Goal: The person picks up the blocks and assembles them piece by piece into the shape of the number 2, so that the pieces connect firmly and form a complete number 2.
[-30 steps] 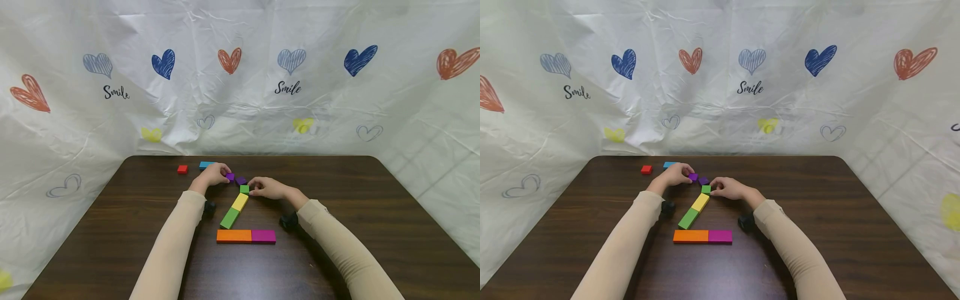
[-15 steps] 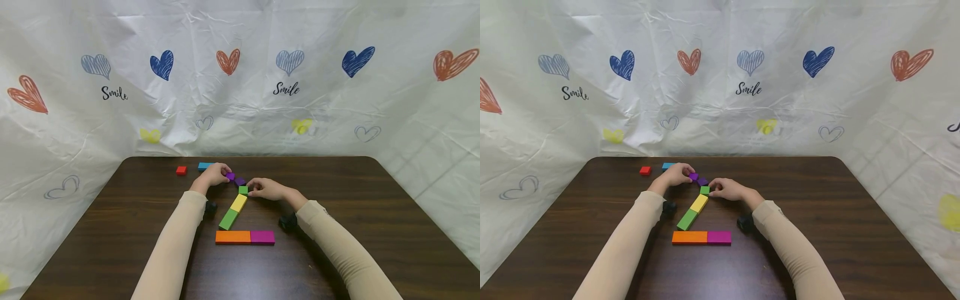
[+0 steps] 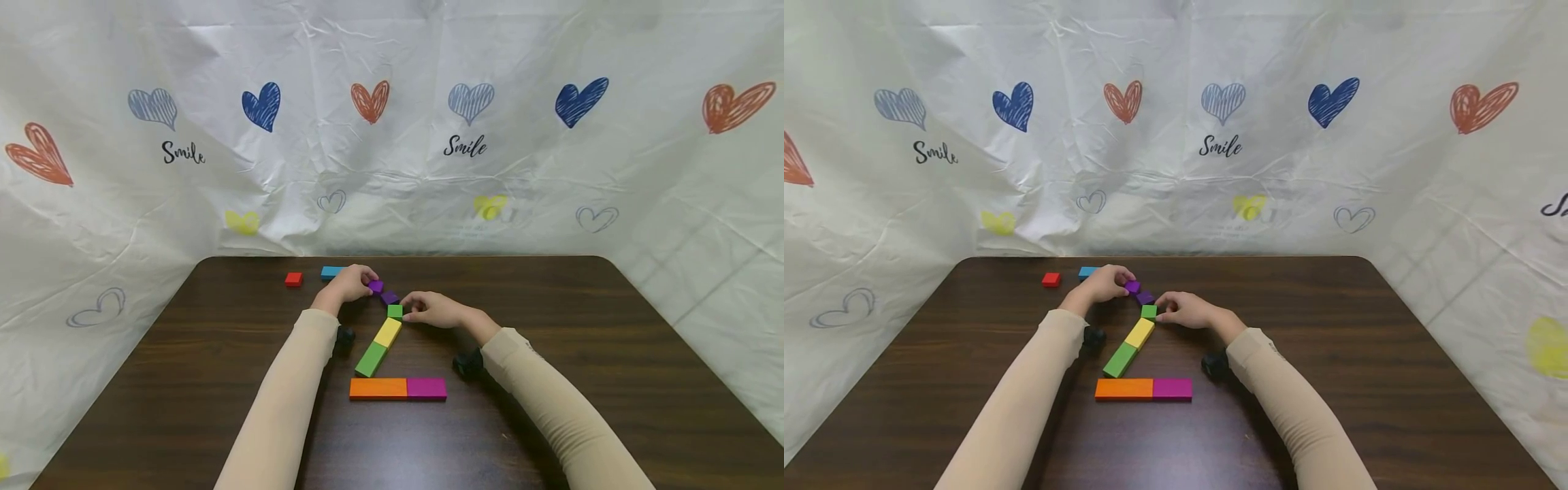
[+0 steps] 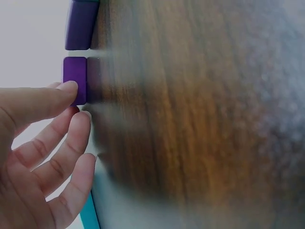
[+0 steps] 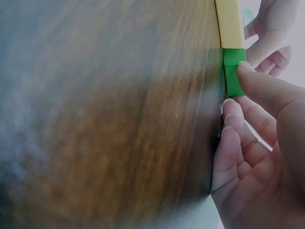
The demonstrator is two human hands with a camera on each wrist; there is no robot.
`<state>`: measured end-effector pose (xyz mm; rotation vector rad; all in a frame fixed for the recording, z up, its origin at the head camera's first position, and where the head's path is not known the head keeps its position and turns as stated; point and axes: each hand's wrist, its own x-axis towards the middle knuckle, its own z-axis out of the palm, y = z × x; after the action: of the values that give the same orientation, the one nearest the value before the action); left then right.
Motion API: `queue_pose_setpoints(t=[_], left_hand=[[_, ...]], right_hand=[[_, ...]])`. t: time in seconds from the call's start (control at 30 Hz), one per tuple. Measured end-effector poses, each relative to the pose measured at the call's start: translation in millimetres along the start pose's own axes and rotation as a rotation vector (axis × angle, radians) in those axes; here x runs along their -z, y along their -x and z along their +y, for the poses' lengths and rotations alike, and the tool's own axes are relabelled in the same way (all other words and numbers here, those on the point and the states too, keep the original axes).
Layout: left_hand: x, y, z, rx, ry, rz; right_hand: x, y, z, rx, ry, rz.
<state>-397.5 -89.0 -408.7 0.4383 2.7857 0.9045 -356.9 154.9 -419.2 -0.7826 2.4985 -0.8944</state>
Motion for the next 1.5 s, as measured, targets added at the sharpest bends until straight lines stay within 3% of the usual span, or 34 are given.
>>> queue_pose_setpoints(t=[0.57,1.5], left_hand=[[-1.1,-0.1,5.3,0.008,0.008,-0.035],[-0.4,0.8,-2.1,0.0,0.054,-0.042]], right_hand=[[-2.5,-1.6,-0.5,0.005,0.014,-0.002],[-0.6,-0.2,0.4,-0.001,0.008,0.004]])
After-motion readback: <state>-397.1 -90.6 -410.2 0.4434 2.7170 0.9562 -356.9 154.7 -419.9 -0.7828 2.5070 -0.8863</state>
